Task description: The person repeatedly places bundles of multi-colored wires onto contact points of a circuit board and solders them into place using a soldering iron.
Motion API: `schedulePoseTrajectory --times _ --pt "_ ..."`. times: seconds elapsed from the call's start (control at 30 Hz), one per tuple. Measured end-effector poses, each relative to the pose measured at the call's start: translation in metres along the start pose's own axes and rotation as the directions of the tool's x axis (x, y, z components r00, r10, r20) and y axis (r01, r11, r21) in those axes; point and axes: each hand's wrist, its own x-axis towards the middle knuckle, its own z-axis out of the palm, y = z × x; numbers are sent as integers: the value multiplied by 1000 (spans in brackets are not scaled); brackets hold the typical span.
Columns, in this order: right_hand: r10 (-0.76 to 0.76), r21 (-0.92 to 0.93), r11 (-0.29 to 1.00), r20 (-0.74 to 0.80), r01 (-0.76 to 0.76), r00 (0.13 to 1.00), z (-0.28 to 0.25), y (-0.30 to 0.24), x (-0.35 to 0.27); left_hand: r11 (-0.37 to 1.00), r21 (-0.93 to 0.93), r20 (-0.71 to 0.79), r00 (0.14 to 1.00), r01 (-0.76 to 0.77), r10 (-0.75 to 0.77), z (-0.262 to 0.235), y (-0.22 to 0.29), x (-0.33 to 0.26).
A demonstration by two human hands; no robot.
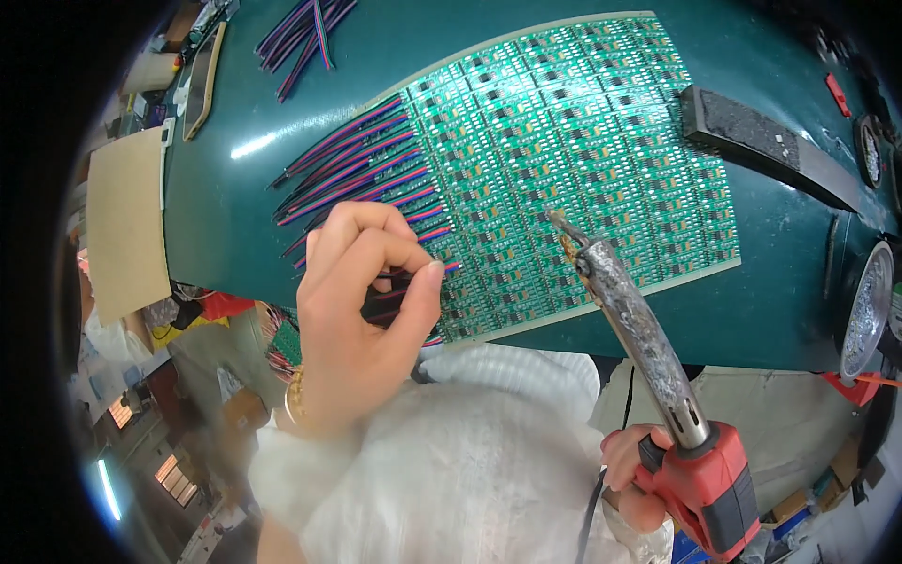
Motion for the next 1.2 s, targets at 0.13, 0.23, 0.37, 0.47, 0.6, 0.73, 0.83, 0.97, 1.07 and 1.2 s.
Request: schedulePoseTrajectory --times 0.13,0.23,0.37,0.47,0.6,0.73,0.83,0.97,1.07,1.2 --pt "10 79 996 235 -30 972 -15 5 8 999 -1 -68 997 39 -39 9 -1 0" --pt "63 18 997 220 -69 973 -24 4 -1 999 3 -69 997 40 -40 10 -1 3" --pt "157 -96 985 188 -141 970 -33 3 -23 999 16 -67 997 50 -49 9 -1 4" --pt "219 -179 965 158 -190 963 -38 3 -31 997 43 -73 996 62 -59 10 -1 6" --pt "320 -172 943 228 -286 920 -38 -5 -19 996 70 -76 996 47 -41 12 -2 7" --pt "619 33 755 292 -655 729 -34 -23 1 997 60 -65 997 56 -52 11 -1 8" --pt "578 63 790 254 -610 775 -24 -18 0 997 52 -64 997 53 -50 9 0 7" --pt "581 -201 813 254 -546 773 -26 -20 2 997 54 -74 996 52 -48 11 -2 7" --pt "531 -296 837 229 -461 816 -23 -23 -2 998 53 -96 995 38 -33 14 -1 8" --pt "452 -303 867 144 -396 880 -20 -20 -14 998 48 -97 995 33 -29 14 -1 8"
